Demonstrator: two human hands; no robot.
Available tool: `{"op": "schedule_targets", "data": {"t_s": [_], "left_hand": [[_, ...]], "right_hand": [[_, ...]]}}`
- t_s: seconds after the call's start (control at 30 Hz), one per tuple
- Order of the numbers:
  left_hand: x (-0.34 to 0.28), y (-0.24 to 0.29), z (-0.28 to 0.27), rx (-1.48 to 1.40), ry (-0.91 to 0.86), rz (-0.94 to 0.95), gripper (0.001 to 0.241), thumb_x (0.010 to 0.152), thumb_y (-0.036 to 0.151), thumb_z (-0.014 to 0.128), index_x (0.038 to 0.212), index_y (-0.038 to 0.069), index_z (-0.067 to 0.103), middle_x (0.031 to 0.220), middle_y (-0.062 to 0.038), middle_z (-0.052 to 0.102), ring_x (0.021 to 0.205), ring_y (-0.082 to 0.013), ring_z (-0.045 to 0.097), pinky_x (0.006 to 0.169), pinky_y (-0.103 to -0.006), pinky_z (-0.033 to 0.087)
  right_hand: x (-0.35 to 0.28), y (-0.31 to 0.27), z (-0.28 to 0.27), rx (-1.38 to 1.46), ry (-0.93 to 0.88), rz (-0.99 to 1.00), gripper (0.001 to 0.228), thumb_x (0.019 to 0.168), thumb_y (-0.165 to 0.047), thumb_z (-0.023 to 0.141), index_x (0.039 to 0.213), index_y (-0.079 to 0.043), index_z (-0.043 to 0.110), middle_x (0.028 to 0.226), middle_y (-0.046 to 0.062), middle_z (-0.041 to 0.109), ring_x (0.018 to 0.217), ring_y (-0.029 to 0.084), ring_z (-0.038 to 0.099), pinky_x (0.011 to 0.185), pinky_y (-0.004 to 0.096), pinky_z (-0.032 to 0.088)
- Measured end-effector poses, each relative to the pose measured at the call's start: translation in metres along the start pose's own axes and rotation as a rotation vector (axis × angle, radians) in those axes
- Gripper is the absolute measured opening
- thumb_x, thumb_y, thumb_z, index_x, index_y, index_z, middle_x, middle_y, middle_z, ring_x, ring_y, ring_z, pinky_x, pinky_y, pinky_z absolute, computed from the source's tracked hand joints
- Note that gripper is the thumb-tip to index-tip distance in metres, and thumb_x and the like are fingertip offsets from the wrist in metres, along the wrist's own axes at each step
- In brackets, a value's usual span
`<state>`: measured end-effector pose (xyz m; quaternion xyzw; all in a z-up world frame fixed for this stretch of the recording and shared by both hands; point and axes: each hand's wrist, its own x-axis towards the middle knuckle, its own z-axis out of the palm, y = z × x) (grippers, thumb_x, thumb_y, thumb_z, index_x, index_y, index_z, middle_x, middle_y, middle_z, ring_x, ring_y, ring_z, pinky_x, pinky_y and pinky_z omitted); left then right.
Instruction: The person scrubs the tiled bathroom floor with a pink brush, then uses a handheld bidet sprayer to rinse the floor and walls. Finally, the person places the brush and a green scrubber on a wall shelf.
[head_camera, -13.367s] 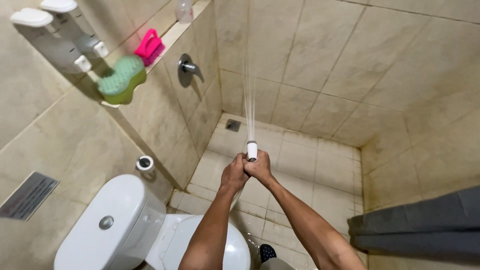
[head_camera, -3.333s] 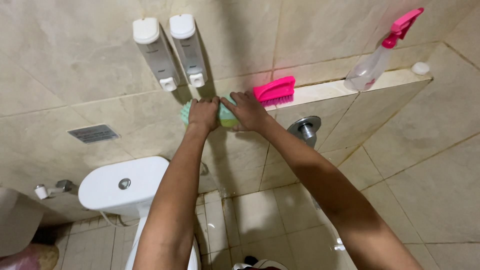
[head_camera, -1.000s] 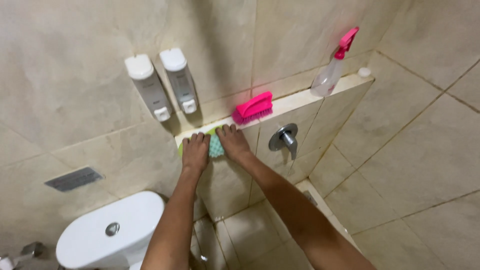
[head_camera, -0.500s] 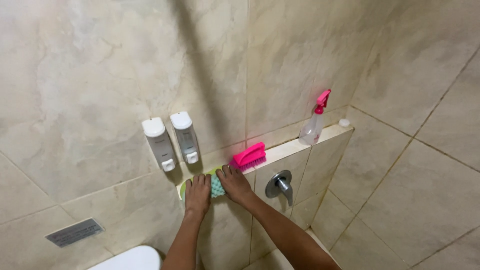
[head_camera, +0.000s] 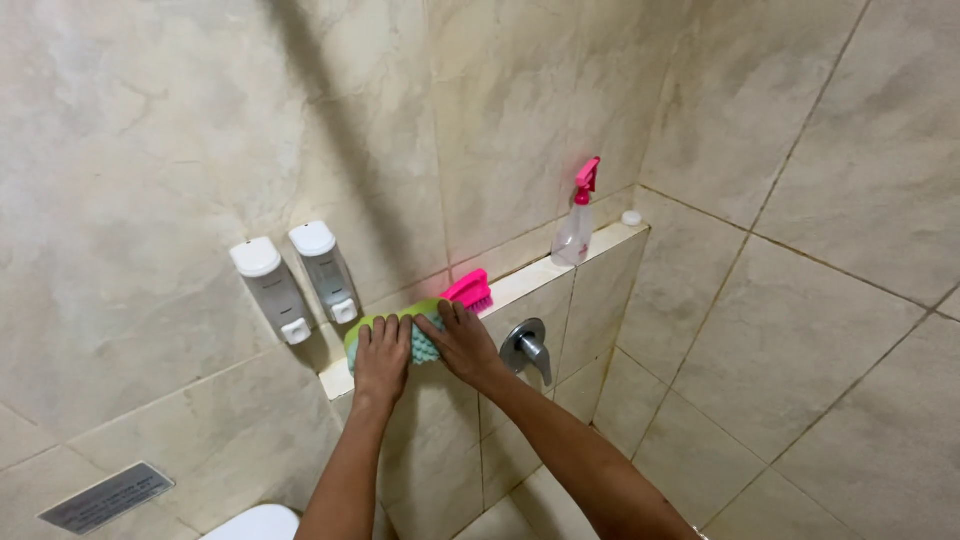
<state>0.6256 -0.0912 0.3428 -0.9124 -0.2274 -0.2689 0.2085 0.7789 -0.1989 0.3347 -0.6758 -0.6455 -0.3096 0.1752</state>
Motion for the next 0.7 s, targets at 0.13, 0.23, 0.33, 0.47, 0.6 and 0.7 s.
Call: {"op": "schedule_targets", "data": {"t_s": [0.13, 0.23, 0.33, 0.47, 0.6, 0.7], "left_hand": [[0.022, 0.009, -0.02, 0.052, -0.001, 0.012, 0.064, 0.075, 0.014, 0.07, 0.136, 0.007, 0.054, 0.129, -0.012, 0.058, 0.125, -0.0309, 0.052, 0.105, -0.0444, 0.039], [0.04, 0.014, -0.011, 0.084, -0.059, 0.019, 0.063, 0.08, 0.015, 0.068, 0.14, 0.004, 0.052, 0.13, -0.015, 0.057, 0.125, -0.0324, 0.05, 0.105, -0.0442, 0.038], [0.05, 0.011, 0.004, 0.121, 0.027, 0.032, 0.062, 0.082, 0.017, 0.067, 0.14, 0.004, 0.052, 0.132, -0.015, 0.056, 0.127, -0.0331, 0.049, 0.109, -0.0459, 0.036], [0.083, -0.004, 0.029, 0.199, 0.066, 0.021, 0.061, 0.087, 0.019, 0.066, 0.144, 0.004, 0.051, 0.134, -0.015, 0.057, 0.131, -0.0324, 0.049, 0.114, -0.0458, 0.034], [0.109, -0.011, 0.037, 0.175, 0.069, 0.015, 0.071, 0.077, 0.033, 0.068, 0.141, 0.006, 0.05, 0.133, -0.015, 0.057, 0.128, -0.0337, 0.049, 0.11, -0.048, 0.034], [0.133, 0.007, -0.006, 0.131, -0.03, -0.019, 0.082, 0.068, 0.042, 0.071, 0.138, 0.005, 0.05, 0.127, -0.016, 0.057, 0.122, -0.0344, 0.05, 0.104, -0.0476, 0.037]], "right_hand": [[0.008, 0.013, -0.01, -0.034, -0.027, 0.027, 0.066, 0.088, -0.025, 0.067, 0.15, -0.018, 0.046, 0.135, 0.024, 0.049, 0.116, 0.042, 0.052, 0.092, 0.049, 0.046], [0.015, 0.033, -0.013, -0.14, -0.034, 0.027, 0.067, 0.085, -0.028, 0.067, 0.148, -0.019, 0.047, 0.134, 0.025, 0.05, 0.115, 0.042, 0.053, 0.093, 0.05, 0.046], [0.025, 0.045, -0.014, -0.104, 0.084, -0.018, 0.071, 0.08, -0.038, 0.069, 0.145, -0.018, 0.047, 0.131, 0.027, 0.051, 0.113, 0.044, 0.053, 0.093, 0.051, 0.046], [0.047, 0.064, 0.007, -0.104, 0.074, -0.008, 0.067, 0.089, -0.032, 0.068, 0.15, -0.018, 0.046, 0.133, 0.023, 0.053, 0.116, 0.039, 0.053, 0.093, 0.047, 0.046], [0.07, 0.076, 0.015, -0.079, 0.068, 0.013, 0.065, 0.087, -0.03, 0.066, 0.148, -0.018, 0.047, 0.132, 0.025, 0.053, 0.113, 0.04, 0.052, 0.09, 0.047, 0.046], [0.082, 0.109, 0.013, -0.107, 0.166, -0.035, 0.063, 0.086, -0.026, 0.064, 0.146, -0.02, 0.05, 0.132, 0.023, 0.053, 0.115, 0.039, 0.053, 0.091, 0.046, 0.047]]}}
